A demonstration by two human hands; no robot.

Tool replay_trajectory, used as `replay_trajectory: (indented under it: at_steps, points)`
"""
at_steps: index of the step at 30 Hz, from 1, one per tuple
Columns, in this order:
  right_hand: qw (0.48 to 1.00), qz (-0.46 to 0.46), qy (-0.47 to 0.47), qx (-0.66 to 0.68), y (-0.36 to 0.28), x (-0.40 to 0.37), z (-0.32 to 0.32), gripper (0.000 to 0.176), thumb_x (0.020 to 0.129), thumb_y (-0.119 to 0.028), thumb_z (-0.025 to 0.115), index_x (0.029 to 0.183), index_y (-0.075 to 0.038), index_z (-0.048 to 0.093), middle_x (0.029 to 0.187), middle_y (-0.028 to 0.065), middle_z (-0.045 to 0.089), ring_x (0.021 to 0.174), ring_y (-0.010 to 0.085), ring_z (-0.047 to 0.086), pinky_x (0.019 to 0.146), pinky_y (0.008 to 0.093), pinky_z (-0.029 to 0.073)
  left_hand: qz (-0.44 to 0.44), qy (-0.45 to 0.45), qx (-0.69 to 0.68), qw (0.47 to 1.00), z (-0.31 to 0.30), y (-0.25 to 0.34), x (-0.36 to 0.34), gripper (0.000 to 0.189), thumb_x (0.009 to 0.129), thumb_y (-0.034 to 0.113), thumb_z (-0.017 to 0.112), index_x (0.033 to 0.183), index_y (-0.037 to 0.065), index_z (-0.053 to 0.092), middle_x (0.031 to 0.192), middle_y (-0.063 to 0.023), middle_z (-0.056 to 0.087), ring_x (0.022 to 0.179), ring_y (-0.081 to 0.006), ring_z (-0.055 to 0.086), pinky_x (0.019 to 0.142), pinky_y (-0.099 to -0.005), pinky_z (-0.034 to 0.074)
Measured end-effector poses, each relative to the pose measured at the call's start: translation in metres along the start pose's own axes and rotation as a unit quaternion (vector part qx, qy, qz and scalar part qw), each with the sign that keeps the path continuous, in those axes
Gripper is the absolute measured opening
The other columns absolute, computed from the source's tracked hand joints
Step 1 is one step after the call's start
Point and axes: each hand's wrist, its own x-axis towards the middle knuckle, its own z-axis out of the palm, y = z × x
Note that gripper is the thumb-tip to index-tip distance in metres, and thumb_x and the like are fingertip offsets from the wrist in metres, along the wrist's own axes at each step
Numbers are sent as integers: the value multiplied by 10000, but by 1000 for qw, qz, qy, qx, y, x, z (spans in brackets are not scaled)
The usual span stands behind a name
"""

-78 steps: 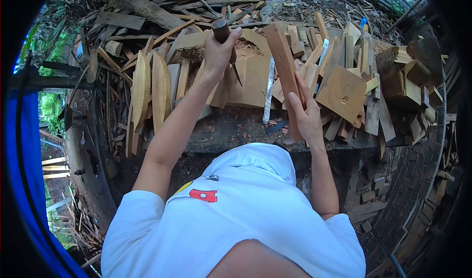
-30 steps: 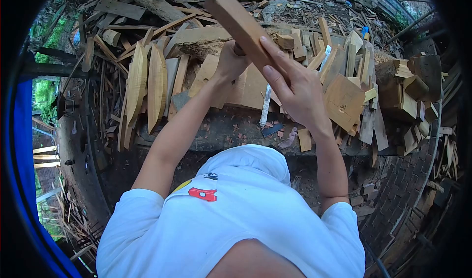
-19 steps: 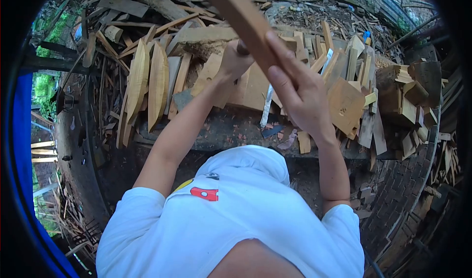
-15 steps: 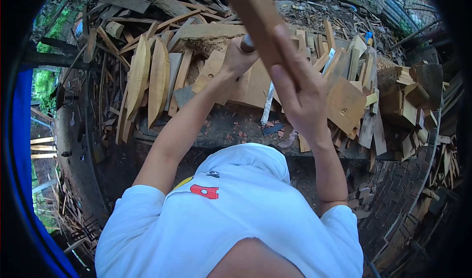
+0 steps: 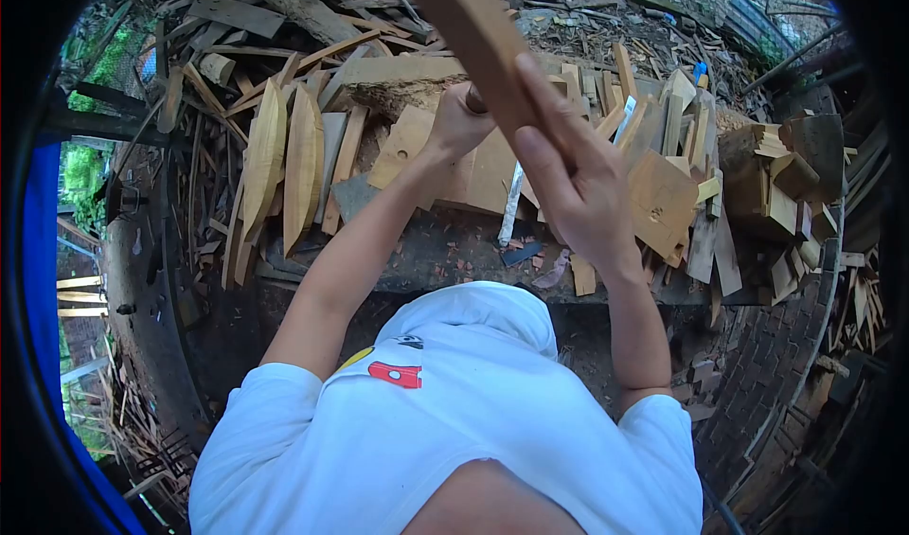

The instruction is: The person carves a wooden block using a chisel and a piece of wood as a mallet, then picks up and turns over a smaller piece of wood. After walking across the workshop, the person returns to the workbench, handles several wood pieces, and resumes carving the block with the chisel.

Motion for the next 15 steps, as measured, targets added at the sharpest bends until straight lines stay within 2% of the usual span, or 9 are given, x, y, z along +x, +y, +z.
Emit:
replay_trajectory:
  at_steps: [3,4,7,8,9,11,12,13,15]
  points:
    - [991,-97,90,-2,13,0,14,501,944,-210,548,1431,-212,431,988,144,677,823,164,619,733,286,483,-27,-9,21,999,-4,-5,-1,144,803,112,716,888,9,663,776,-2,673,756,-58,609,671,-263,510]
    - [994,-42,24,-101,20,-2,15,477,923,-271,584,1388,-289,480,844,179,637,666,273,625,655,378,488,-22,6,-19,1000,-4,-8,-1,140,802,110,714,888,11,666,777,0,672,755,-60,610,672,-264,509]
    - [984,-2,-42,-174,11,1,2,483,923,-264,584,1392,-290,473,855,180,635,671,260,621,656,370,486,-13,48,-59,997,5,0,3,186,797,119,717,932,8,654,823,-15,675,776,-72,616,682,-264,511]
    - [997,43,-33,-48,1,-1,-2,482,923,-263,579,1393,-291,471,841,164,638,685,249,617,650,366,484,-26,22,-45,998,4,3,0,223,794,129,723,957,3,638,849,-25,672,790,-79,618,688,-266,513]
    - [997,48,-37,-47,1,-3,4,482,923,-263,579,1393,-291,471,841,164,638,685,249,617,650,366,484,-40,-2,-32,999,5,1,-3,261,792,140,730,983,-2,623,875,-35,670,804,-86,620,693,-268,515]
    - [983,-84,141,85,3,-3,16,479,925,-261,573,1393,-288,471,824,147,645,713,250,628,659,362,489,-23,-14,22,999,0,-8,-6,262,801,143,720,990,-7,618,878,-44,672,805,-88,621,696,-274,518]
    - [998,-28,51,-19,8,-7,10,512,931,-239,560,1427,-208,436,925,137,664,834,135,603,709,302,469,-53,6,-47,997,-1,-12,-8,227,805,134,710,966,-7,633,854,-41,676,789,-86,621,687,-276,519]
    - [998,-29,54,-20,9,-9,6,512,931,-239,560,1427,-208,436,925,137,664,834,135,603,709,302,469,-81,23,-117,990,1,-15,-8,193,809,126,699,941,-6,648,829,-37,681,772,-84,620,678,-278,519]
    - [972,64,-110,-196,8,-5,-2,518,934,-265,543,1436,-220,421,898,124,656,850,139,589,742,316,463,-47,11,-100,994,7,-11,3,148,817,113,681,897,-9,658,784,-26,677,743,-92,620,658,-282,519]
